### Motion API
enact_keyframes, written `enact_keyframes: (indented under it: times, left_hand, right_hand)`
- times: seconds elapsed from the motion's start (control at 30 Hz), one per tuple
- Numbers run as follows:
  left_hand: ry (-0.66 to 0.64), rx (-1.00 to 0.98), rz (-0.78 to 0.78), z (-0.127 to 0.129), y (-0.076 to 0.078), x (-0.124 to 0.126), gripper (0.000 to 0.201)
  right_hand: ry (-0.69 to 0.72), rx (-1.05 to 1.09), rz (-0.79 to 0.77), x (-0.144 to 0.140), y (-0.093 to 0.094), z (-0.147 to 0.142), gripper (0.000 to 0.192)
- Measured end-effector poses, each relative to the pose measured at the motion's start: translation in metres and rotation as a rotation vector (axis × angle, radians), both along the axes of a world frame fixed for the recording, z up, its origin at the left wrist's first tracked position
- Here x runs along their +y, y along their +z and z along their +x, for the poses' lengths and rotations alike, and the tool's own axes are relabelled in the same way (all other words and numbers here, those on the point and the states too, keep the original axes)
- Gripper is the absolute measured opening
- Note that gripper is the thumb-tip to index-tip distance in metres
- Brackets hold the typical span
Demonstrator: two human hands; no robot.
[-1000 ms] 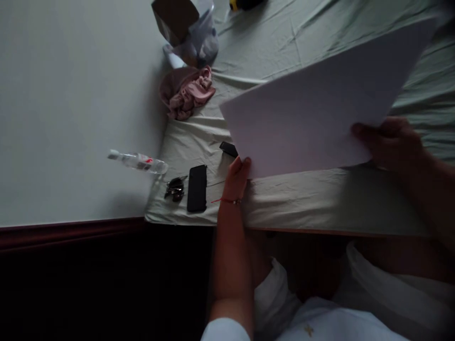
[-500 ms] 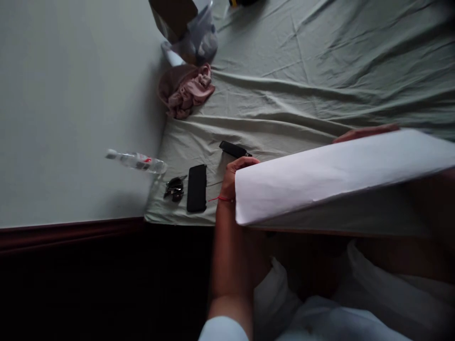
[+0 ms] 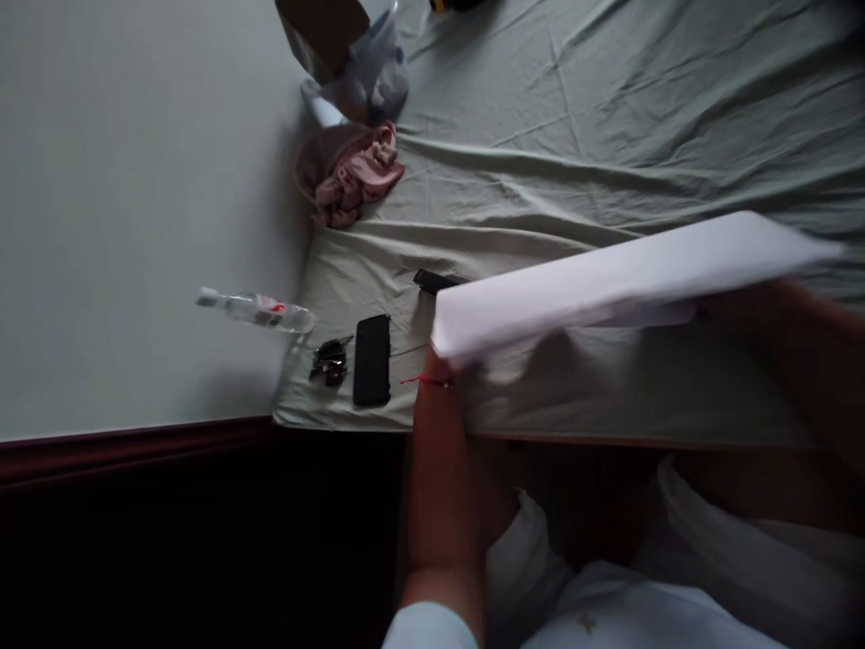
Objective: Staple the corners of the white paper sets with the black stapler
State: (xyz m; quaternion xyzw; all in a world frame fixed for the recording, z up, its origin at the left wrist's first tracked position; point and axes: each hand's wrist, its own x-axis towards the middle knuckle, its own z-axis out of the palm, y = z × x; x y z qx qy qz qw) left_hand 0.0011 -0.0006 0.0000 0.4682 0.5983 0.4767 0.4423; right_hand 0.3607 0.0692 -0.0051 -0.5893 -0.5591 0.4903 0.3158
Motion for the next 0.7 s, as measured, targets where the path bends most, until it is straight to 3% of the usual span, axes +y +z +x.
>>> enact_keyframes:
  times: [0.1,0.2,0.3,0.43,0.53,0.7]
  left_hand:
    - [0.042,0.034,-0.030,0.005,-0.001,0.002,0.034]
    - [0.014,0.041,-0.040,0.010,0.001,0.006,0.031]
    - [-0.024,0.000,-0.052,0.011,0.003,0.008,0.040]
    - [-0.032,-0.112,-0.144,0.007,0.004,0.007,0.052]
    - [-0.055,-0.123,-0.237,0.002,0.004,0.005,0.050]
    - [-0.021,-0.086,-0.174,-0.001,0.005,0.004,0.042]
  right_hand:
    - [0.010,0.116,-0.135,0.002,-0.001,0.004,0.048]
    - [0.000,0.187,-0.254,0.002,0.005,0.008,0.054]
    - [-0.038,0.212,-0.288,0.001,0.011,0.007,0.062]
    - [-0.113,0.242,-0.187,0.000,0.011,0.002,0.073]
    - [-0.158,0.260,-0.087,0.000,0.005,0.003,0.074]
    - [-0.206,0.242,0.040,0.003,-0.004,0.009,0.066]
